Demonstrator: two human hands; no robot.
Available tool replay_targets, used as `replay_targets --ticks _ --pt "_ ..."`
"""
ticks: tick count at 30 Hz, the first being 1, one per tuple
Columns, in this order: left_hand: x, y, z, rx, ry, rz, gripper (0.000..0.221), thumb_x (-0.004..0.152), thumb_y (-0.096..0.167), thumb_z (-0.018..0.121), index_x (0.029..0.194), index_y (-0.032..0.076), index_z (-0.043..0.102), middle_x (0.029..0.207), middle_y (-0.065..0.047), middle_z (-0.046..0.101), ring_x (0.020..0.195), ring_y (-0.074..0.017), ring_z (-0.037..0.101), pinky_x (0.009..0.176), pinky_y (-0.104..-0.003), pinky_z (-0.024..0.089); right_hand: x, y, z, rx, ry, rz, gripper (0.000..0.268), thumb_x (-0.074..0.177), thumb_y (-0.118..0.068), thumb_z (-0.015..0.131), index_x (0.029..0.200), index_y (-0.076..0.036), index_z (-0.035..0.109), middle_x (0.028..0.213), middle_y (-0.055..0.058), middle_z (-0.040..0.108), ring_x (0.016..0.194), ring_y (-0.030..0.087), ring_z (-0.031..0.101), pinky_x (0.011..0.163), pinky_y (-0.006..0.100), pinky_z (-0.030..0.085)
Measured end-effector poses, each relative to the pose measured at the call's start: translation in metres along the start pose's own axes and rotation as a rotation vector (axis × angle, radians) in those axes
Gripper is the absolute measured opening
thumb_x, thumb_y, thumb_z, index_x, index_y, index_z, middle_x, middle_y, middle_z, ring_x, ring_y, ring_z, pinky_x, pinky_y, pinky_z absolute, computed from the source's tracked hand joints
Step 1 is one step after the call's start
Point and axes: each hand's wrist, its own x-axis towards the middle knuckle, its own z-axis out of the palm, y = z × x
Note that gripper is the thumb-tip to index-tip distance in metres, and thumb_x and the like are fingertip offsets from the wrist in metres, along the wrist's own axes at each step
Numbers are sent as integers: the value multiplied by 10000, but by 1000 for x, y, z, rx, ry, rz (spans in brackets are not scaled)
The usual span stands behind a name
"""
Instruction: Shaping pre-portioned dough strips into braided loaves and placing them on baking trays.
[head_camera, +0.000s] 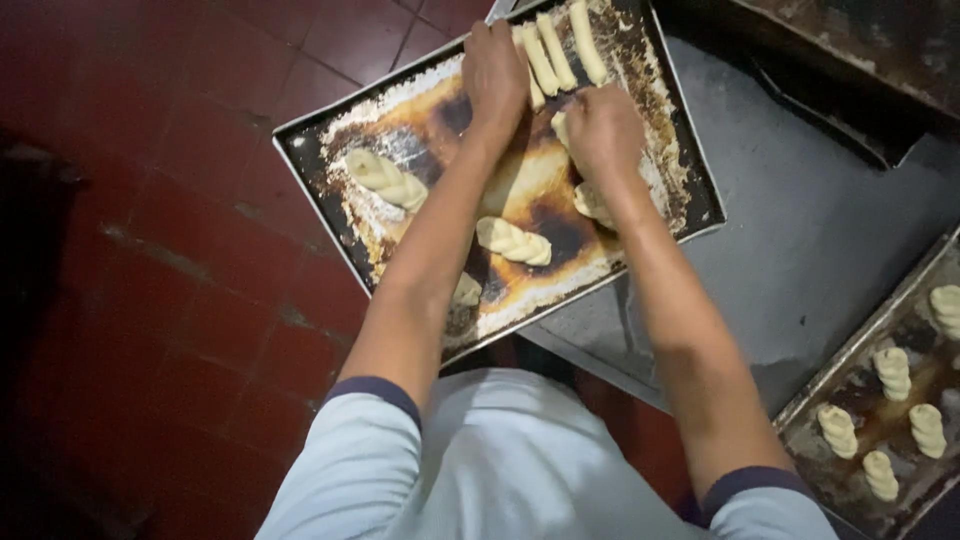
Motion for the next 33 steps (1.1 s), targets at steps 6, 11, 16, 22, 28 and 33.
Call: replay_targets --ticks 6,11,16,22,28,33 --pt "-5 55 -57 -740 -114 -580 183 1010 288 447 1088 122 450 733 48 462 610 -132 455 564 -339 369 -14 54 50 -195 80 -188 163 1038 -77 604 917 -33 505 858 129 518 742 274 468 581 400 355" --pt "3 49 -21 -40 -242 -223 72 924 94 576 862 62 557 951 -141 575 805 -345 554 597 -456 412 -34 -6 -43 1106 176 590 317 1116 -159 416 1384 -61 556 893 47 609 673 92 562 599 200 541" --pt "-41 67 -13 -591 -271 -152 184 880 213 586 1046 143 547 994 -73 632 902 -239 617 774 -385 471 -116 48 -99 1344 123 566 399 1104 -183 458 1445 9 538 868 16 618 685 72 558 633 183 528" --pt "-242 172 -17 -895 -1071 -428 446 908 278 725 1249 8 626 946 -142 704 763 -219 662 704 -371 568 -258 182 -133 834 37 597 382 1101 -100 494 1451 41 438 1030 153 665 883 187 662 762 310 544" --pt "-376 200 91 -354 -1082 51 260 896 183 699 1134 90 748 1029 -197 714 1001 -398 724 839 -506 578 -333 223 -169 174 55 442 204 1077 -182 694 1235 -56 722 1086 144 693 1007 294 683 829 413 548" --pt "-360 219 72 -59 -761 320 170 852 196 744 1009 142 707 936 -111 667 925 -349 721 791 -475 589 -334 257 -113 -92 171 136 162 1020 -256 755 1139 -150 783 989 11 640 906 213 656 775 359 534"
